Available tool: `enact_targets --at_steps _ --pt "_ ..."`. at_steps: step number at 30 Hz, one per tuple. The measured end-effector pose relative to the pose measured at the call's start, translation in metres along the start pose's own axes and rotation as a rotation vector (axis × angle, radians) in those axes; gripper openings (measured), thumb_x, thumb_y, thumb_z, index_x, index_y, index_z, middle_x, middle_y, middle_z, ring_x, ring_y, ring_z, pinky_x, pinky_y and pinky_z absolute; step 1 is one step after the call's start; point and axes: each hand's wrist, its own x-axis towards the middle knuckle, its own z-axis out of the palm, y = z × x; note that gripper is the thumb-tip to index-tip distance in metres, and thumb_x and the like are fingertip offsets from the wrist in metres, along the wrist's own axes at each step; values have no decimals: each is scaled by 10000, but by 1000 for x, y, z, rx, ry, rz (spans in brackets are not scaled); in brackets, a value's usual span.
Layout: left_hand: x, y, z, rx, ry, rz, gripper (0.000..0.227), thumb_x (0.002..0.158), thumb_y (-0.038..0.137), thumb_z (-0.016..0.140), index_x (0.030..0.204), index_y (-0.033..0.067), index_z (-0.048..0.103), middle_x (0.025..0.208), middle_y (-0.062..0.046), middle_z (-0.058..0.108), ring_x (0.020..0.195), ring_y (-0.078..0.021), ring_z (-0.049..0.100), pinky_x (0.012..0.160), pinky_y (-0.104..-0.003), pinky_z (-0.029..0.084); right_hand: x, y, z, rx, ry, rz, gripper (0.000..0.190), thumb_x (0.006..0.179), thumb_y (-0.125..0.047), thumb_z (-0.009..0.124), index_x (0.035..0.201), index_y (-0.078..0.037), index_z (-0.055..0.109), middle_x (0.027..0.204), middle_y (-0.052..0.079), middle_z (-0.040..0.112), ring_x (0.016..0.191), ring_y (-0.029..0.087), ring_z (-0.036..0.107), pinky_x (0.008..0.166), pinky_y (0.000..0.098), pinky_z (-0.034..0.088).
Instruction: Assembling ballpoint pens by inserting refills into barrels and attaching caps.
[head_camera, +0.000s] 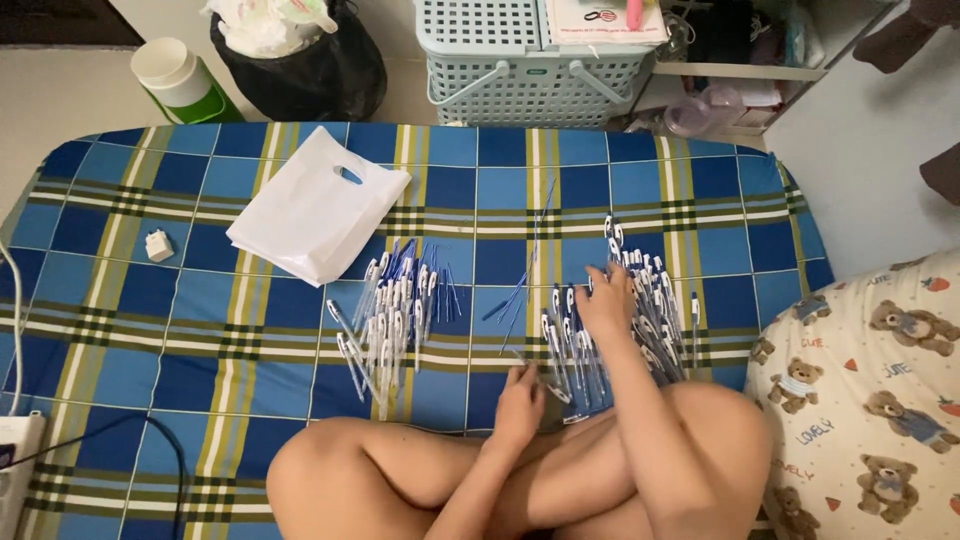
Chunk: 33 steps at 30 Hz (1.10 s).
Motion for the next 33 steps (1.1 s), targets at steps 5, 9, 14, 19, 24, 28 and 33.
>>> enact_targets --at_steps 5,9,14,19,24,28,33 --pt "20 -11 31 62 -4 38 459 1028 124 546 1454 -47 536 1290 -213 520 999 -475 690 798 -550 634 3 16 23 58 -124 33 307 940 -273 653 1185 -106 734 1184 202 617 1097 418 622 894 550 540" --pt "20 -5 34 72 -8 12 470 1027 128 534 1469 -32 532 1306 -189 493 977 -484 691 772 -552 640 -9 -4 37 53 -400 -68 261 858 -308 674 1015 -142 799 982 151 787 990 434 719 866 564 559" --pt "14 11 33 88 -21 -10 507 1005 106 555 1495 -10 505 1317 -173 477 1022 -495 681 807 -577 629 -21 -21 55 -33 -450 -64 187 837 -233 689 849 -88 806 856 171 779 864 422 740 796 551 587" --pt "15 24 43 54 -48 -34 521 990 130 601 1494 27 515 1366 -189 451 1141 -500 638 871 -607 602 -10 -8 96 -240 -479 -18 235 804 -231 673 791 -34 802 828 208 759 871 426 755 765 606 579" --pt "20 27 52 32 -88 -27 555 979 136 620 1498 -22 499 1529 -225 360 1312 -490 528 985 -645 534 -8 -9 108 -223 -505 -16 229 788 -135 661 796 63 777 800 268 732 825 479 740 717 644 562" --pt "32 22 68 1 -135 -204 683 973 194 596 1588 24 354 1550 -169 352 1303 -428 546 1022 -607 499 -17 -49 40 -56 -415 -81 229 878 -138 623 862 25 783 802 240 732 800 410 738 782 530 595" --pt "43 18 101 16 82 -30 487 1019 86 499 1420 -190 464 1183 -292 532 1179 -308 618 1047 -293 522 -19 -52 23 174 -352 -27 282 869 -272 648 995 -48 765 923 183 755 947 418 719 847 544 569"
